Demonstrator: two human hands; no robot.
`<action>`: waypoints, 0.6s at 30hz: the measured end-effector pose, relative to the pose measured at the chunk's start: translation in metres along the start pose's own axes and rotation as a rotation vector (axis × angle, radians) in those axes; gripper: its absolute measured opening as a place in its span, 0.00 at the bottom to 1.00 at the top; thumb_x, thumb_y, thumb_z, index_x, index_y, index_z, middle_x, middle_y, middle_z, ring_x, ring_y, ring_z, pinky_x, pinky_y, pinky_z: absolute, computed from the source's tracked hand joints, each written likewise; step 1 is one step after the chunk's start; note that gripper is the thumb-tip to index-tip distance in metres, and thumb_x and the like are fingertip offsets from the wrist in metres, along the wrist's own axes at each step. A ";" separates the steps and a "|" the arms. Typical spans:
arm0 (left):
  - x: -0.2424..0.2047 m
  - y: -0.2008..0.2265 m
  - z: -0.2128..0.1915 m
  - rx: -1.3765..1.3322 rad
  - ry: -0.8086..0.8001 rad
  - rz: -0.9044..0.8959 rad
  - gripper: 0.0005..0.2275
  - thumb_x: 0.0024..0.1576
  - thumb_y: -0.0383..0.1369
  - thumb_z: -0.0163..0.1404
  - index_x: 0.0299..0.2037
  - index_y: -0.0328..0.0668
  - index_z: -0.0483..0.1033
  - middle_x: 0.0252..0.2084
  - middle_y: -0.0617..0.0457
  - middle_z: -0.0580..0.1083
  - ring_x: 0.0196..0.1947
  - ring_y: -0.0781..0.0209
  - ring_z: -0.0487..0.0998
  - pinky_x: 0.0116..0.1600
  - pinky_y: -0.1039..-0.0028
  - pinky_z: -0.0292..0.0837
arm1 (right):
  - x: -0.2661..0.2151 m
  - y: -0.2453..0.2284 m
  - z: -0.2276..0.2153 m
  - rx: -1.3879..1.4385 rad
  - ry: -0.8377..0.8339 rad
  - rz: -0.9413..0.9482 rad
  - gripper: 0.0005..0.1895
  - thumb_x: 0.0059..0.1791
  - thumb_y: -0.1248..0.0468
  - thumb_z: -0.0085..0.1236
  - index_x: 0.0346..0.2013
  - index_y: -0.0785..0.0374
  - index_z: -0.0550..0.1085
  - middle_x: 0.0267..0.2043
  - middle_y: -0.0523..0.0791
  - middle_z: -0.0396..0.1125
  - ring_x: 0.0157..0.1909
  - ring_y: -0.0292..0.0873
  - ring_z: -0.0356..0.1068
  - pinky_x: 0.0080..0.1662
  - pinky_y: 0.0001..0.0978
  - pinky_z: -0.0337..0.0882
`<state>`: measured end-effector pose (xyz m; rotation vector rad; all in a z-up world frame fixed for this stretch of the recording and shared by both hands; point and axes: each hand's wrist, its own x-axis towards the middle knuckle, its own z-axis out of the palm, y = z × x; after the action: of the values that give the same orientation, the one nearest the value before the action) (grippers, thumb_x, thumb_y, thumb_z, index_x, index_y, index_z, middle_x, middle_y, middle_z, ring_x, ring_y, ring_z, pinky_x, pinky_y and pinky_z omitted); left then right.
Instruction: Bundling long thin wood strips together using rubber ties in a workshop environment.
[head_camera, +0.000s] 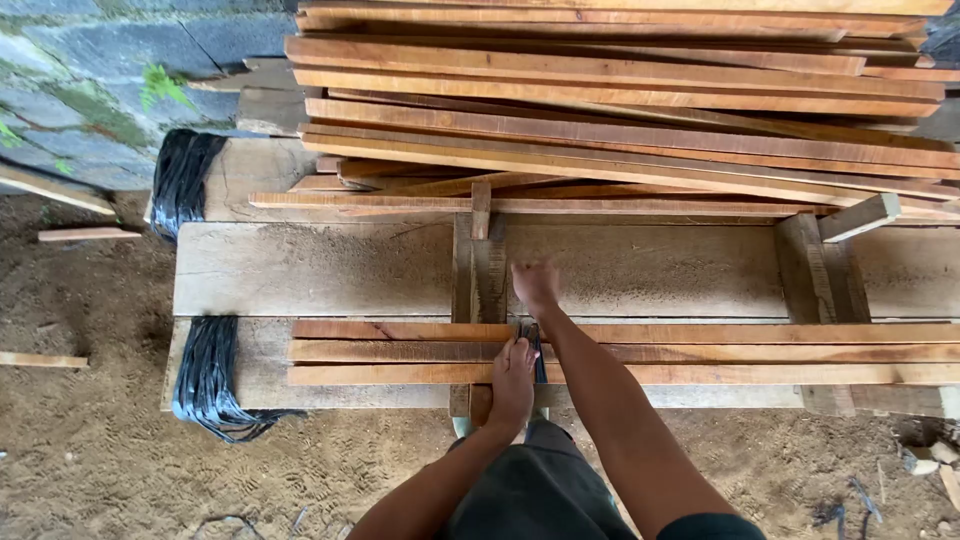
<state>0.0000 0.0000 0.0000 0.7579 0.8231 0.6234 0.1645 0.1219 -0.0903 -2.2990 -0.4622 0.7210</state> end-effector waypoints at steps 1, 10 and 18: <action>-0.009 0.014 0.004 -0.005 0.005 0.000 0.35 0.71 0.45 0.40 0.73 0.17 0.38 0.71 0.16 0.49 0.72 0.23 0.53 0.77 0.41 0.48 | -0.009 -0.009 -0.008 -0.005 -0.004 -0.002 0.16 0.43 0.55 0.54 0.12 0.56 0.72 0.15 0.47 0.64 0.23 0.47 0.69 0.33 0.47 0.68; -0.027 0.066 0.020 -0.086 0.064 -0.033 0.14 0.68 0.35 0.41 0.44 0.26 0.71 0.34 0.55 0.67 0.35 0.68 0.64 0.48 0.74 0.65 | -0.020 -0.034 -0.027 -0.092 -0.270 0.076 0.29 0.51 0.50 0.59 0.16 0.70 0.70 0.18 0.52 0.65 0.16 0.47 0.58 0.22 0.46 0.59; -0.046 0.090 0.036 0.279 0.173 0.079 0.11 0.62 0.29 0.40 0.52 0.37 0.70 0.49 0.49 0.71 0.48 0.58 0.70 0.59 0.68 0.65 | 0.000 -0.005 -0.004 -0.002 -0.110 0.011 0.29 0.50 0.54 0.60 0.10 0.68 0.64 0.13 0.48 0.60 0.14 0.44 0.50 0.21 0.46 0.58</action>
<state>-0.0126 0.0060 0.1062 1.0034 1.0571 0.6580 0.1669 0.1235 -0.0841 -2.2735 -0.5002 0.8556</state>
